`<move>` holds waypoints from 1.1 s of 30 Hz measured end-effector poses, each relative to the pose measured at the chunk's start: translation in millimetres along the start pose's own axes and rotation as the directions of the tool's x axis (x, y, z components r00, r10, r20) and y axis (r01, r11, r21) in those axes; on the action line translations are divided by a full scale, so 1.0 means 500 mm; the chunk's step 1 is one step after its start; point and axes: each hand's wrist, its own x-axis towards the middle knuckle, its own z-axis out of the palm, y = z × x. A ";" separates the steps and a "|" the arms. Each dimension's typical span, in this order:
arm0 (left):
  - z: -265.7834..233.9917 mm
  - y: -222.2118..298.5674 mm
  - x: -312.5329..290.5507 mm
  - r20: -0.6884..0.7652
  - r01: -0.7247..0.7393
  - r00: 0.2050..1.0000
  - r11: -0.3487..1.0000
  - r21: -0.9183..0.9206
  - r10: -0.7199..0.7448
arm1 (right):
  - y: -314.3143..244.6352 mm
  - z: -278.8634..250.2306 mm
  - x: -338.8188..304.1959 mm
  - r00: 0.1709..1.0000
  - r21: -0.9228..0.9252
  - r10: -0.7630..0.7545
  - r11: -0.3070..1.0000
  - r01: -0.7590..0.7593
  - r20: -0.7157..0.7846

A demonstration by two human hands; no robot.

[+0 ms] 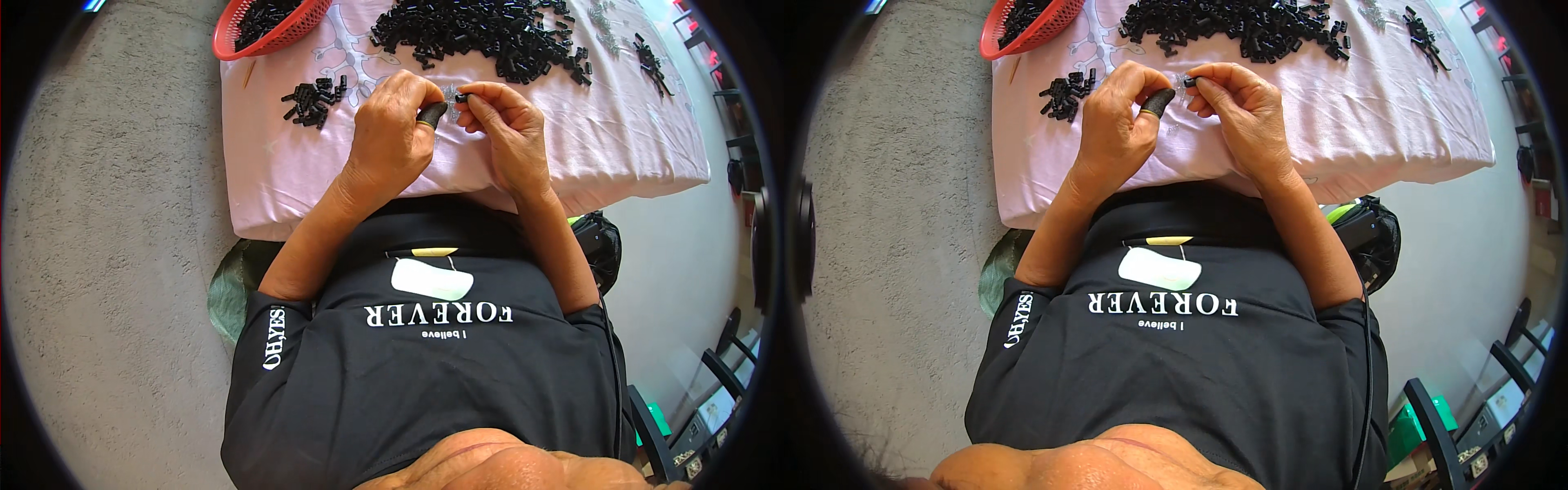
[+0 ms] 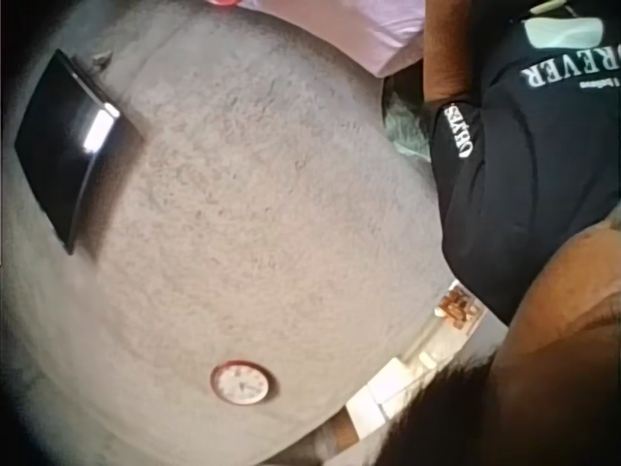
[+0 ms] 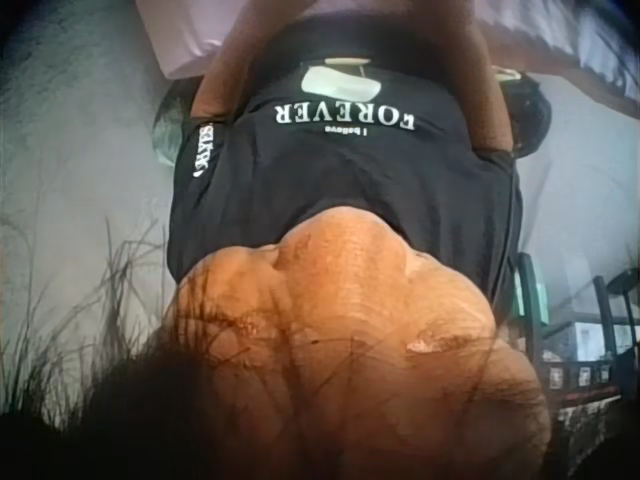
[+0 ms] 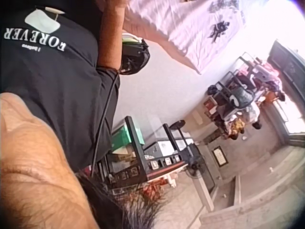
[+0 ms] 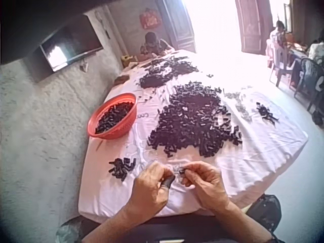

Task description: Manually assembling small black plastic components by inserting tiny metal pins into them.

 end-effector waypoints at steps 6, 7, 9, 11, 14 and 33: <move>0.007 0.002 0.008 0.013 -0.022 1.000 1.000 0.013 0.022 | 0.000 -0.002 -0.001 1.000 -0.009 0.010 1.000 -0.010 0.030; 0.007 0.003 0.009 0.008 -0.028 1.000 0.999 0.016 0.028 | 0.000 -0.001 -0.001 1.000 -0.009 0.011 1.000 -0.010 0.029; 0.009 0.003 0.011 0.001 -0.034 0.999 0.999 0.019 0.034 | 0.000 0.001 0.000 1.000 0.016 0.002 1.000 -0.002 0.020; 0.013 0.005 0.013 -0.023 -0.057 0.998 0.998 -0.010 0.057 | -0.002 -0.003 0.000 0.999 0.021 0.012 1.000 -0.013 0.034; 0.014 -0.004 0.014 0.010 0.006 1.000 0.988 -0.152 -0.005 | -0.006 -0.001 0.000 0.999 0.077 0.032 0.996 -0.034 0.028; -0.026 -0.119 0.007 0.053 0.196 0.977 0.965 0.177 -0.208 | 0.004 -0.008 0.003 0.999 0.180 0.029 0.983 -0.022 -0.036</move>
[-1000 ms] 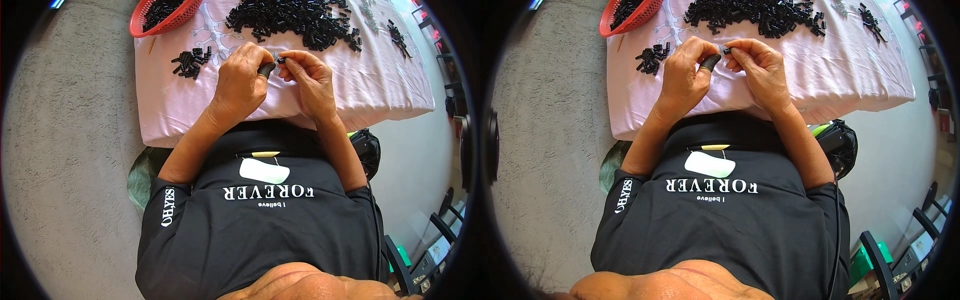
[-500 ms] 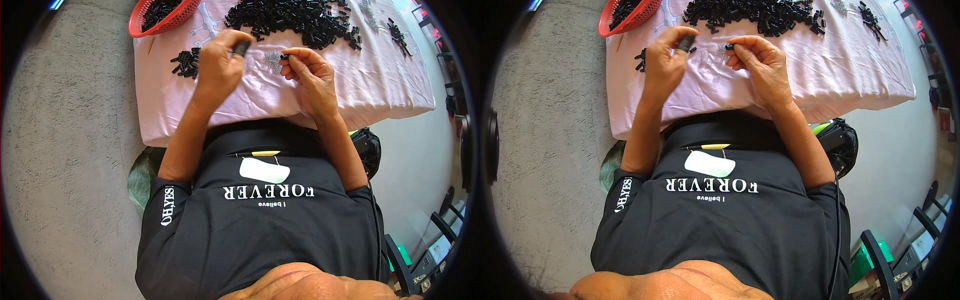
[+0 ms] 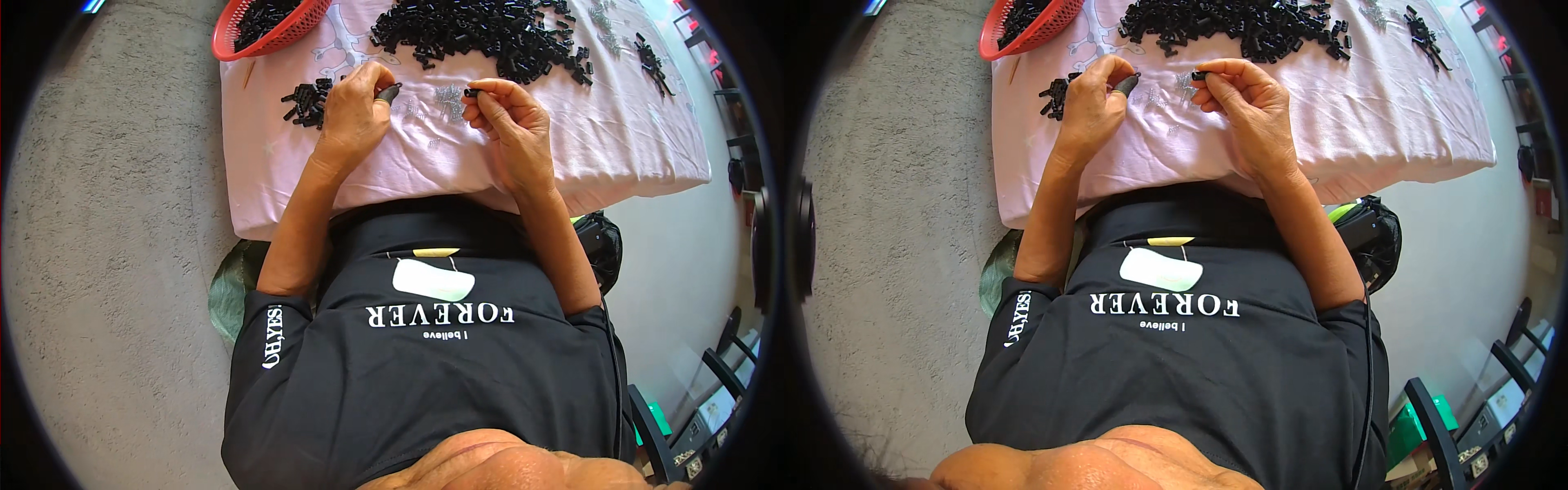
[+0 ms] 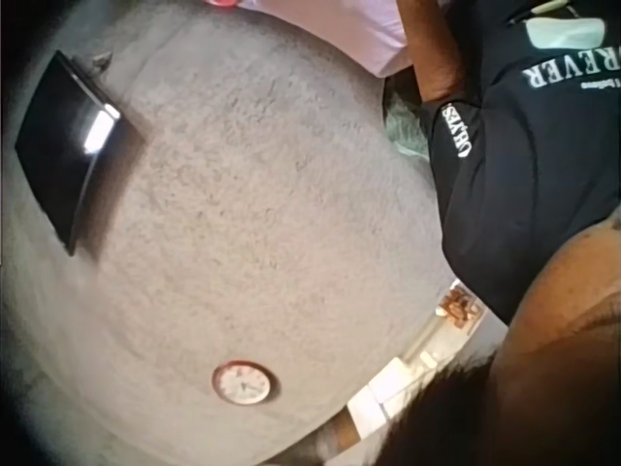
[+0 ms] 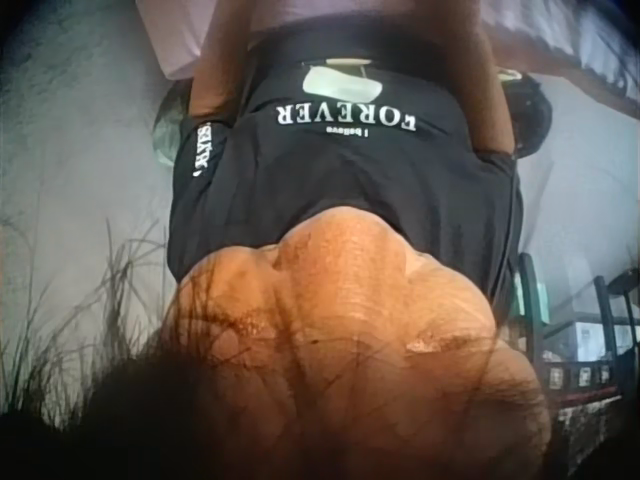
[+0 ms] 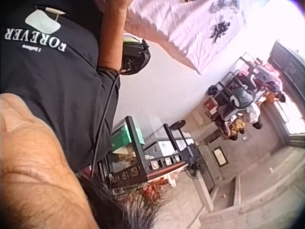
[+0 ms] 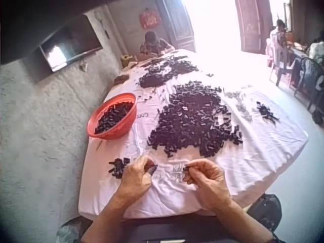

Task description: Manually assembling small black plastic components by inserting tiny metal pins into them.

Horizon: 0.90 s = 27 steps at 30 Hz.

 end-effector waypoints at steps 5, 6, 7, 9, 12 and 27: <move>-0.019 0.093 -0.009 0.053 0.017 0.999 0.920 -0.391 0.004 | -0.003 -0.003 -0.001 1.000 -0.011 0.014 1.000 -0.014 -0.003; -0.018 0.103 -0.013 0.040 -0.013 0.999 0.912 -0.410 0.032 | -0.003 -0.004 0.000 1.000 -0.004 0.013 1.000 -0.013 0.006; -0.015 0.110 -0.013 0.027 -0.042 0.998 0.902 -0.429 0.059 | -0.004 -0.003 0.001 1.000 -0.004 0.011 1.000 -0.011 0.007; -0.004 0.113 -0.014 -0.004 -0.086 0.996 0.894 -0.440 0.095 | -0.005 0.000 -0.001 0.999 -0.017 0.017 1.000 -0.017 0.028; 0.003 0.124 -0.011 -0.115 -0.190 0.981 0.874 -0.447 0.154 | -0.005 -0.001 -0.001 0.999 -0.007 0.014 1.000 -0.014 0.030; 0.010 0.120 -0.009 -0.182 -0.368 0.928 0.876 -0.310 0.325 | -0.006 0.001 -0.003 0.998 -0.054 0.020 0.998 -0.016 0.066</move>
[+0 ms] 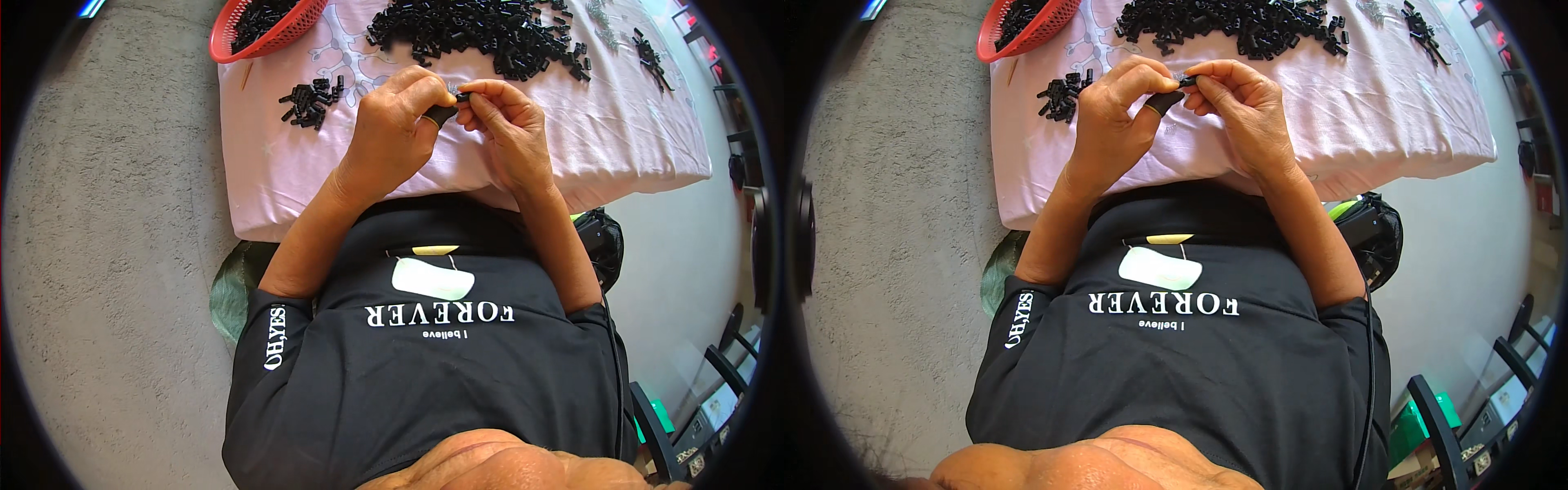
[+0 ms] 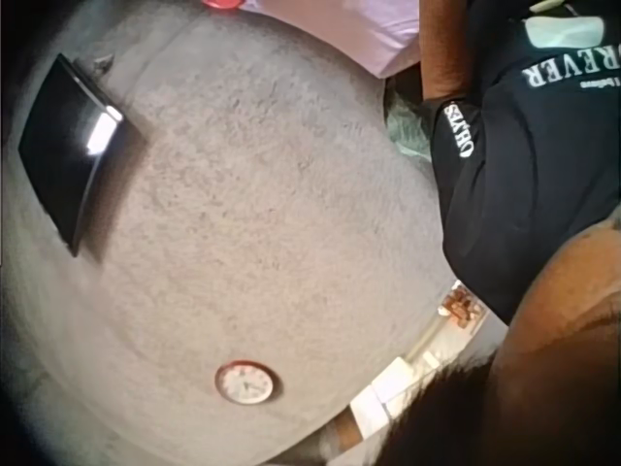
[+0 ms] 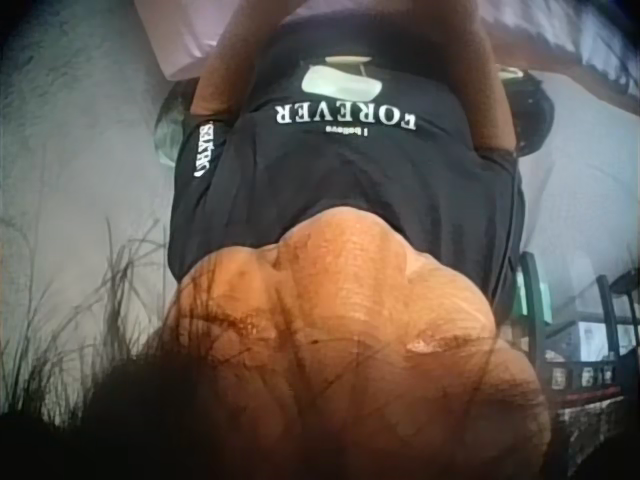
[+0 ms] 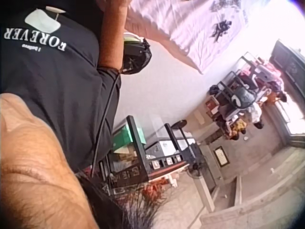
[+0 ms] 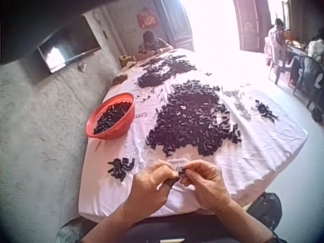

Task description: Manually assembling small black plastic components by inserting tiny metal pins into them.

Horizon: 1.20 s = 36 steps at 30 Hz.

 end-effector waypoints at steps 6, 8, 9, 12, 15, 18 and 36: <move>-0.001 0.007 0.000 0.005 -0.081 0.997 0.994 0.068 0.080 | 0.001 -0.001 -0.001 1.000 0.024 0.015 1.000 -0.016 0.012; -0.007 0.016 0.001 0.064 -0.083 0.995 0.990 0.115 0.076 | 0.006 -0.002 -0.002 1.000 0.017 -0.012 1.000 0.011 0.020; -0.008 0.017 0.002 0.064 -0.082 0.995 0.990 0.116 0.075 | 0.008 -0.002 -0.002 0.999 0.011 -0.038 0.999 0.038 0.028; -0.013 0.016 0.005 0.079 -0.125 0.990 0.984 0.125 0.116 | 0.004 -0.002 -0.003 0.998 0.028 -0.035 0.999 0.033 0.046; -0.018 0.010 0.006 0.098 -0.058 0.994 0.997 0.047 0.054 | 0.001 0.000 -0.004 0.997 0.038 -0.005 0.999 0.002 0.077; -0.025 0.011 0.012 0.164 0.043 0.986 0.999 -0.017 -0.040 | -0.003 0.001 -0.005 0.995 0.069 0.034 0.997 -0.041 0.090; -0.023 0.015 0.031 0.299 -0.019 0.954 0.998 0.065 -0.001 | -0.013 0.004 -0.005 0.995 0.106 0.068 0.992 -0.076 0.074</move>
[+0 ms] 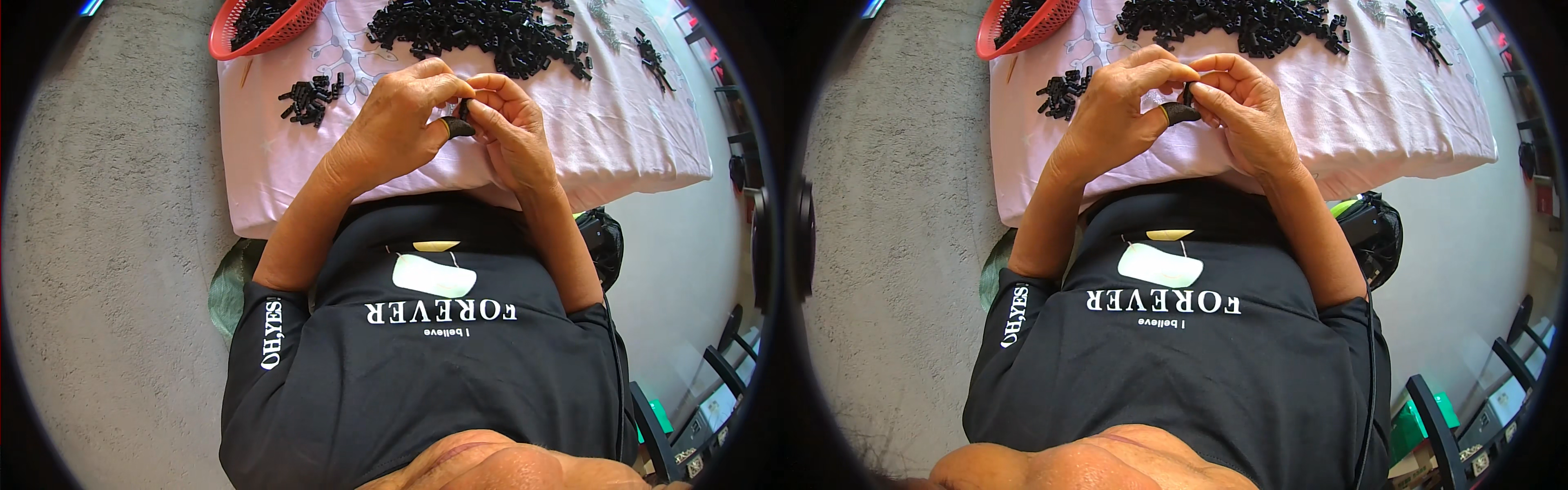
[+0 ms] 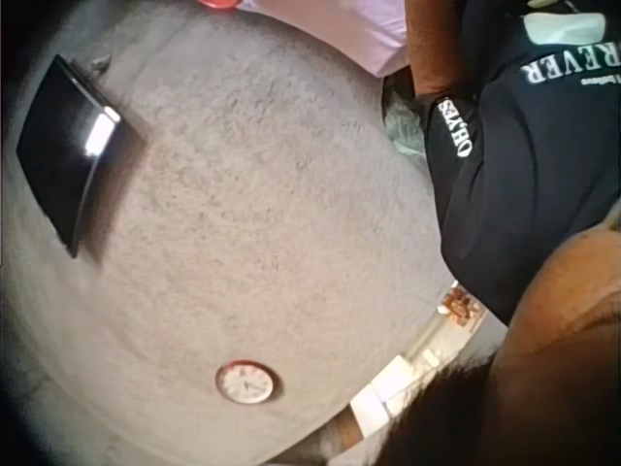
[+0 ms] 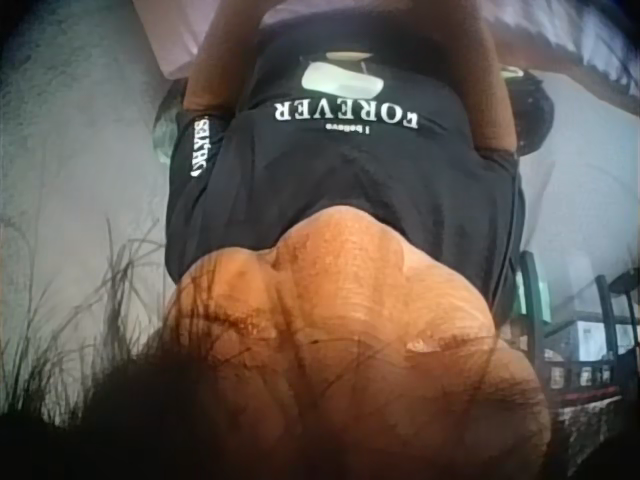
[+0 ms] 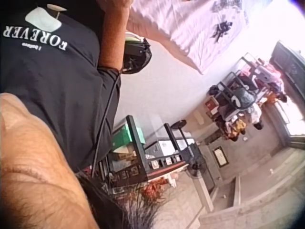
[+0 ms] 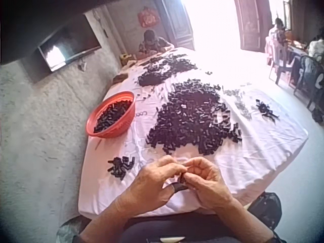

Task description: Manually assembling small black plastic components by inserting tiny metal pins into them.

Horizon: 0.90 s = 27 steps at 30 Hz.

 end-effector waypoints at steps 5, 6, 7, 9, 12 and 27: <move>0.008 0.003 -0.009 -0.093 -0.050 0.994 0.998 0.035 0.053 | 0.007 -0.007 0.000 1.000 0.016 0.001 1.000 -0.001 -0.014; 0.010 0.004 -0.011 -0.096 -0.046 0.994 0.998 0.039 0.049 | 0.009 -0.008 0.000 1.000 0.019 -0.004 1.000 0.004 -0.013; 0.013 0.005 -0.013 -0.109 -0.038 0.993 0.999 0.025 0.040 | 0.010 -0.010 -0.001 1.000 0.020 -0.001 1.000 0.001 -0.008; 0.019 0.005 -0.018 -0.127 -0.023 0.992 1.000 0.018 0.026 | 0.011 -0.013 -0.001 0.999 0.013 -0.028 1.000 0.027 0.019; 0.028 0.007 -0.024 -0.200 -0.018 0.980 0.999 -0.041 0.009 | 0.012 -0.015 -0.004 1.000 -0.003 -0.021 1.000 0.021 0.017; -0.058 -0.235 -0.112 -0.250 0.349 0.934 0.808 0.475 -0.256 | 0.012 -0.011 0.001 1.000 -0.068 -0.018 0.998 0.017 -0.011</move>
